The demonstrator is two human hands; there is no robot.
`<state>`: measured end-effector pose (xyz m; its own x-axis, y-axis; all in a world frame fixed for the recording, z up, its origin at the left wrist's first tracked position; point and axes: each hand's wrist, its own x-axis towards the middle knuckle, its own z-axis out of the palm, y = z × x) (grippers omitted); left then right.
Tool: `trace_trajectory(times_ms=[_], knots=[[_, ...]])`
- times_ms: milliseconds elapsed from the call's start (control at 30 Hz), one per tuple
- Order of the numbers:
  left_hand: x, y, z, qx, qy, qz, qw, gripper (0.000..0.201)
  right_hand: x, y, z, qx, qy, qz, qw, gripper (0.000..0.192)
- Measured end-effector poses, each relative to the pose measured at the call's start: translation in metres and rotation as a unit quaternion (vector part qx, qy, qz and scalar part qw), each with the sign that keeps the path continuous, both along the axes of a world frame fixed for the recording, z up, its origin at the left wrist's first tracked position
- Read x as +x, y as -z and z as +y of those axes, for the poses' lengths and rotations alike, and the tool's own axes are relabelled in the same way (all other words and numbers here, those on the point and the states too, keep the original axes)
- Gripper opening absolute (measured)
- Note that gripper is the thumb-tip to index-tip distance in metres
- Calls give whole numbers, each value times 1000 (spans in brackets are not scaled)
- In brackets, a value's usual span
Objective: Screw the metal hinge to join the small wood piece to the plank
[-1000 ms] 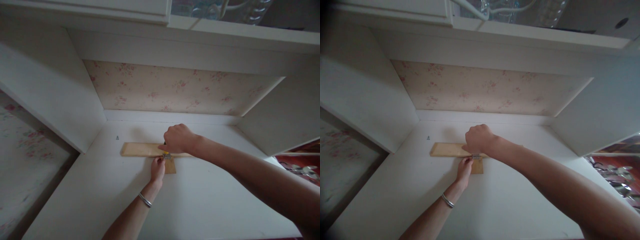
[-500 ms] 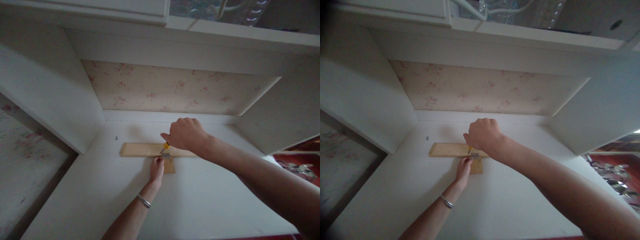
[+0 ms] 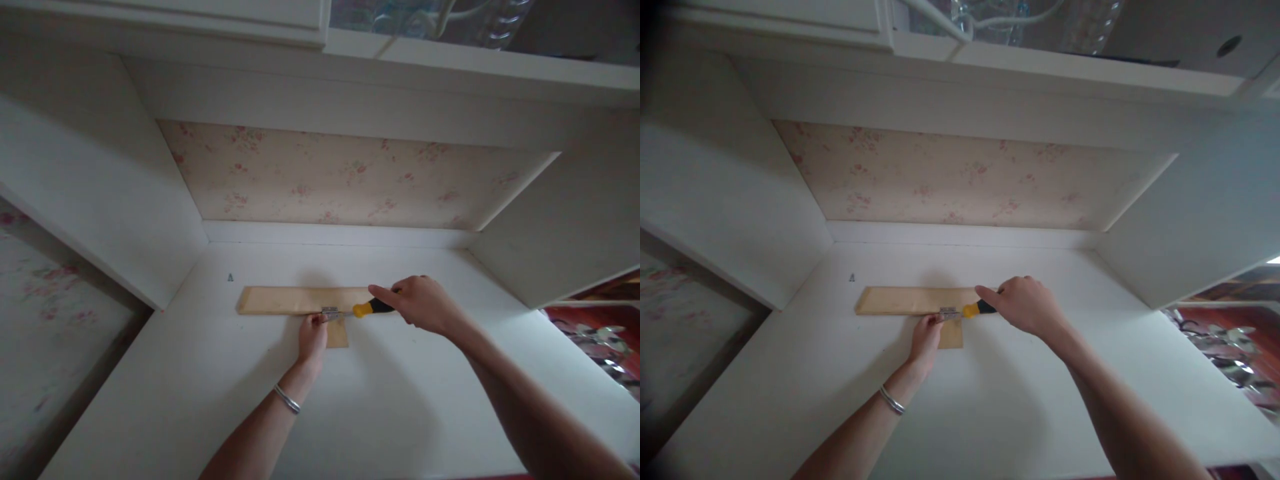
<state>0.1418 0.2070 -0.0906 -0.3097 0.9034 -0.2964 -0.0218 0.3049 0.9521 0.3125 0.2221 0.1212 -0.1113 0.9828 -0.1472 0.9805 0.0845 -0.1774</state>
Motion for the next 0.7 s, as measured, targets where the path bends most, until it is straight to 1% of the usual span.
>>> trace_trajectory(times_ms=[67,133,233,300,367,467,567,700], knots=[[1,0,0,-5,-4,5,1000,24,14,15,-7,-27,46,79,995,65],[0,1,0,-3,1,2,1000,24,30,32,-16,-30,110,160,981,64],[-1,2,-2,18,5,-20,1000,27,56,60,-29,-20,181,283,941,62],[-3,2,-4,35,15,-26,999,30,72,79,-38,-17,238,339,910,61],[-3,1,-6,45,32,-9,998,30,84,96,-46,-24,257,381,888,59],[-5,2,-8,46,53,47,996,28,93,116,-56,-31,274,394,877,58],[-7,3,-11,65,67,71,993,28,95,126,-61,-31,274,399,874,58],[-16,3,-21,105,84,53,989,35,94,132,-62,-33,274,412,868,57]])
